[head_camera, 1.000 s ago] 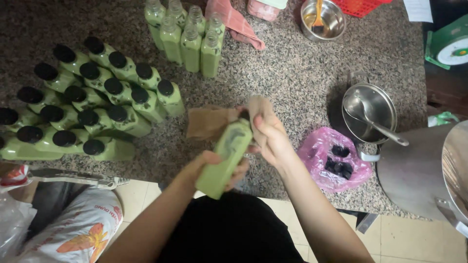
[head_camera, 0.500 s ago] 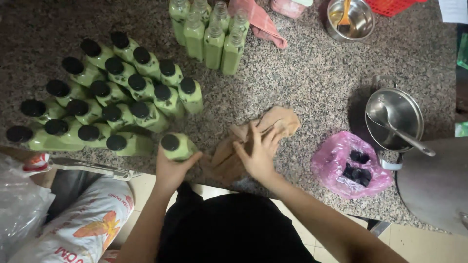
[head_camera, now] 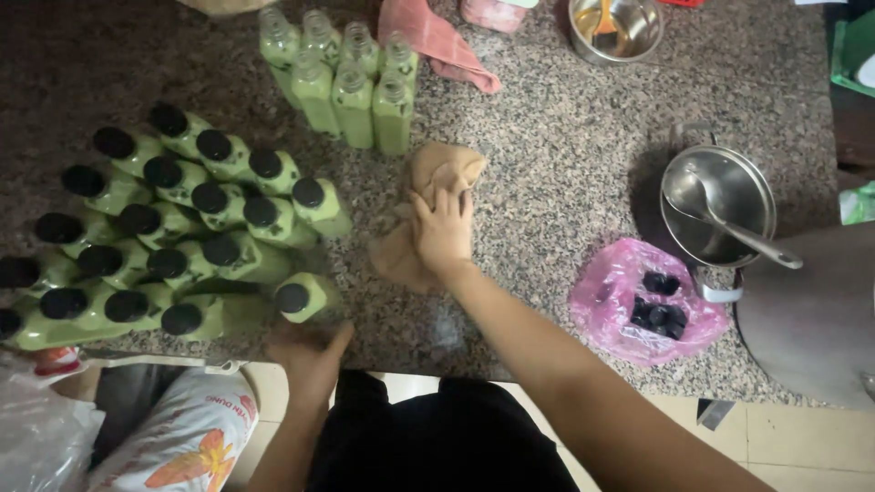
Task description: Capping and organizing plastic bottles filled with a green liquid.
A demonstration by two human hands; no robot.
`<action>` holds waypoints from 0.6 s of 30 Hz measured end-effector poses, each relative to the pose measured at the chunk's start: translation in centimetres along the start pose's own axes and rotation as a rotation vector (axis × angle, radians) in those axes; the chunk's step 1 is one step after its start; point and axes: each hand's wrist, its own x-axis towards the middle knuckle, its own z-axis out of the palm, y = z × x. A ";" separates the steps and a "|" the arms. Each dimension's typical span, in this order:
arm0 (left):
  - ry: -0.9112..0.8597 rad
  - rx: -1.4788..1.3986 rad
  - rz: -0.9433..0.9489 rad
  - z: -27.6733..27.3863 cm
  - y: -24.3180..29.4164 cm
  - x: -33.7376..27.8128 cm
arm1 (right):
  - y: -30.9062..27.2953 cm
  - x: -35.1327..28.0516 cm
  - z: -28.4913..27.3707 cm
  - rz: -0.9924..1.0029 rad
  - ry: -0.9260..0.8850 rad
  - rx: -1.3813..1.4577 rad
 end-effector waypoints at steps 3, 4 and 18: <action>-0.051 0.135 -0.248 0.0 -7.2 -1.7 | 4.8 0.1 -0.2 -0.060 0.042 -0.107; -0.160 0.221 -0.318 0.7 -7.7 -1.9 | 5.9 0.0 -1.1 0.053 -0.102 0.074; -0.594 0.409 0.676 17.7 13.4 0.9 | 8.3 -10.3 -8.8 0.219 -0.042 0.764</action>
